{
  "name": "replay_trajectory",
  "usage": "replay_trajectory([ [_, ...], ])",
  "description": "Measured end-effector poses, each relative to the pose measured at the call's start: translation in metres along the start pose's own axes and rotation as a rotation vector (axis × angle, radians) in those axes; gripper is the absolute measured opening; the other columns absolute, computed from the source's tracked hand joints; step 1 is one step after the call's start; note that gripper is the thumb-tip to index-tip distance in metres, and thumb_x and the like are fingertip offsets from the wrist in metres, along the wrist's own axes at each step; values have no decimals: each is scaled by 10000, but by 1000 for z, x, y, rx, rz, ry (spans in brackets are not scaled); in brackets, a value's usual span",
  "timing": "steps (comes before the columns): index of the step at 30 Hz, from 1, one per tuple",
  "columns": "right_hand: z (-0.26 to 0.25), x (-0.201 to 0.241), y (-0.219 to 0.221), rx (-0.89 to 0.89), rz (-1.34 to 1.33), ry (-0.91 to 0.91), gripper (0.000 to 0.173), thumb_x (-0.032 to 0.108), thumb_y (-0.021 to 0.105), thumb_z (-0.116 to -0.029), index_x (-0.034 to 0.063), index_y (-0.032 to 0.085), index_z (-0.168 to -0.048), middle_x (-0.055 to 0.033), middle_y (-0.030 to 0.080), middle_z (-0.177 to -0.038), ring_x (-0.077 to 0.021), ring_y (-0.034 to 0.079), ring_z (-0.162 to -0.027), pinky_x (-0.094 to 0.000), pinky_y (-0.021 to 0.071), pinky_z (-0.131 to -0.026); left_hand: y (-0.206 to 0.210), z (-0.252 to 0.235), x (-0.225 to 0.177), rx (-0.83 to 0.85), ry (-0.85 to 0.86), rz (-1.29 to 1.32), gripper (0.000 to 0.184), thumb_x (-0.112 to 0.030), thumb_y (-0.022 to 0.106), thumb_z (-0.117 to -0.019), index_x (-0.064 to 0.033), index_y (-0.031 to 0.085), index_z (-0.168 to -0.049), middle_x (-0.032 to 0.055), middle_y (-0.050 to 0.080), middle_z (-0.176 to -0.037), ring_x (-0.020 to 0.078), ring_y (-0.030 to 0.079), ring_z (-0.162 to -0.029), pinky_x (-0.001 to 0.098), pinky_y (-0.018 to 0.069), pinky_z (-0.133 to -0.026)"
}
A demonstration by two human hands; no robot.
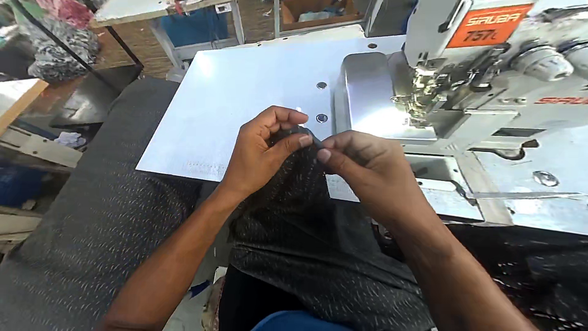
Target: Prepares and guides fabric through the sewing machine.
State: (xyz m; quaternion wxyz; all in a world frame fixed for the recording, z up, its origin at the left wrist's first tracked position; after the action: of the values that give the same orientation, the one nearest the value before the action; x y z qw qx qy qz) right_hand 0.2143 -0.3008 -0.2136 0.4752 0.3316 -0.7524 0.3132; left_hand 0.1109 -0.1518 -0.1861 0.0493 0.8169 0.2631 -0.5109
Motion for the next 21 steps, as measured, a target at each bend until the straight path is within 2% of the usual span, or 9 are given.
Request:
replay_trajectory([
  [3,4,-3,1,6,-57,51,76,112,627,-993,83,687,-1029,6,681,-801,-65,624,-664,-193,532,-590,-1,-1,0,42,-35,50,217,13,710,-928,57,669,-1136,79,723,-945,106,695,-821,244,606,-766],
  [5,2,-8,4,28,-149,137,143,185,580,-1022,94,681,-1067,-1,671,-831,-74,621,-698,-221,537,-636,1,-2,0,82,-20,50,227,29,708,-923,57,660,-1142,78,714,-947,105,686,-813,244,604,-758],
  [7,-3,-13,7,23,-269,198,199,238,560,-1034,93,695,-1052,-12,667,-836,-82,628,-717,-242,550,-665,0,-1,-1,92,2,48,284,51,728,-896,62,631,-1163,84,694,-947,117,675,-802,250,600,-743],
  [10,-8,-13,11,-5,-343,187,142,166,600,-1022,69,702,-1004,-24,676,-817,-78,633,-691,-233,559,-644,-3,2,-1,93,18,28,353,39,748,-884,64,606,-1207,87,682,-991,122,670,-798,242,600,-719],
  [12,-8,-11,15,7,-359,161,113,127,617,-1010,60,708,-1000,-25,685,-825,-73,638,-695,-227,562,-641,-5,4,0,90,9,35,346,41,742,-889,61,598,-1203,79,685,-961,112,666,-772,232,594,-697],
  [14,-8,-10,18,14,-397,160,112,116,625,-999,62,723,-996,-36,706,-849,-83,666,-720,-241,586,-658,-7,5,-1,101,18,55,279,40,733,-896,64,628,-1154,71,691,-927,101,667,-771,231,592,-704],
  [17,-6,-8,24,8,-427,186,143,135,609,-996,85,740,-967,-33,706,-864,-84,660,-732,-241,575,-655,-9,11,1,95,50,70,166,11,731,-913,63,700,-1067,71,716,-916,89,678,-784,233,595,-721],
  [21,-8,-14,33,-5,-580,261,168,144,597,-990,84,740,-926,-36,685,-791,-84,653,-683,-250,580,-630,-15,24,1,-81,209,-22,88,3,752,-902,49,749,-977,99,714,-965,119,690,-862,241,603,-750],
])
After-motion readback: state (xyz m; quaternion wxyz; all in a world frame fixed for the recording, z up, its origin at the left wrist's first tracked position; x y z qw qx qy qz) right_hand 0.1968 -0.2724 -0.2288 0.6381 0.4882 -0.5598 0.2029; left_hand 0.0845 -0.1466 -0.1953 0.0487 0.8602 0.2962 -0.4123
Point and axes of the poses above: each hand's wrist, its own z-axis away from the middle knuckle, its own y-axis out of the palm, x = y × z, the point moved 6 cm from there along -z, towards the middle knuckle
